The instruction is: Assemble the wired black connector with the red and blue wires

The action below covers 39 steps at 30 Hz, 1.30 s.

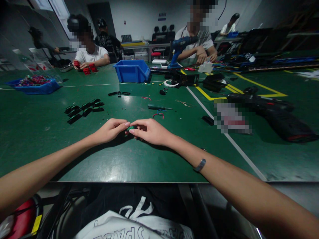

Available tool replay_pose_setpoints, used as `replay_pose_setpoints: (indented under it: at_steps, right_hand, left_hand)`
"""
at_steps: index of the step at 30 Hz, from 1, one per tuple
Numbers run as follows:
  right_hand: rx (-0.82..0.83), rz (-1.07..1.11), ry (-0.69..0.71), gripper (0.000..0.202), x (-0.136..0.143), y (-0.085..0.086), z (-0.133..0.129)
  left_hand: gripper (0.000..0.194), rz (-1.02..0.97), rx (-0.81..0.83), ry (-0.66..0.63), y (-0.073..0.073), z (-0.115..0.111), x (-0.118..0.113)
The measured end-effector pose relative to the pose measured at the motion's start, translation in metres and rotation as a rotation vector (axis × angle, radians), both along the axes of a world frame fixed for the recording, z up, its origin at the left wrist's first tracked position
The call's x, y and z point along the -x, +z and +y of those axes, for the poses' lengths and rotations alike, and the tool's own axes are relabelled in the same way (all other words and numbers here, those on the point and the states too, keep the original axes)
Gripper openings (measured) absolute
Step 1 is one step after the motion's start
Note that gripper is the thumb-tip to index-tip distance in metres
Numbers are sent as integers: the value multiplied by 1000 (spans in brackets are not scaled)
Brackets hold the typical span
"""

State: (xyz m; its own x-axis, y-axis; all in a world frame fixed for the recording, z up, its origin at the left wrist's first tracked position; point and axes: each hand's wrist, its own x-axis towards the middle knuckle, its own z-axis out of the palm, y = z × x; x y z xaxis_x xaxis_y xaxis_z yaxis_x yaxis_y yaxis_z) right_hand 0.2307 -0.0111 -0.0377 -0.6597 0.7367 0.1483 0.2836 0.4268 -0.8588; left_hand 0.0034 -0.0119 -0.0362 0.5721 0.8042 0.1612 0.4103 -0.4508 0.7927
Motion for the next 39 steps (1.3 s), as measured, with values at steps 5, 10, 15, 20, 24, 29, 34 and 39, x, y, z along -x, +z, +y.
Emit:
replay_pose_setpoints:
  at_steps: [5,10,15,20,24,29,34,39]
  right_hand:
    - [0,-1,1,35,0,-1,1]
    - [1,1,6,35,0,-1,1]
    - [-6,-4,5,33,0,-1,1]
    - [-2,0,5,33,0,-1,1]
    - [2,0,1,33,0,-1,0]
    - [2,-4,-2,34,0,-1,0]
    - [-3,-4,-2,33,0,0,0]
    - [-11,-12,0,34,0,1,0]
  left_hand:
    - [52,-1,1,-4,0,1,0]
    - [52,4,11,-3,-1,1,0]
    - [52,9,7,-7,-2,2,1]
    - [51,5,2,-6,-2,2,1]
    - [51,-1,0,-7,-1,1,1]
    - [51,-6,6,-6,-1,1,1]
    - [50,-8,4,-12,0,1,0]
    - [50,-7,-5,-10,-1,1,0]
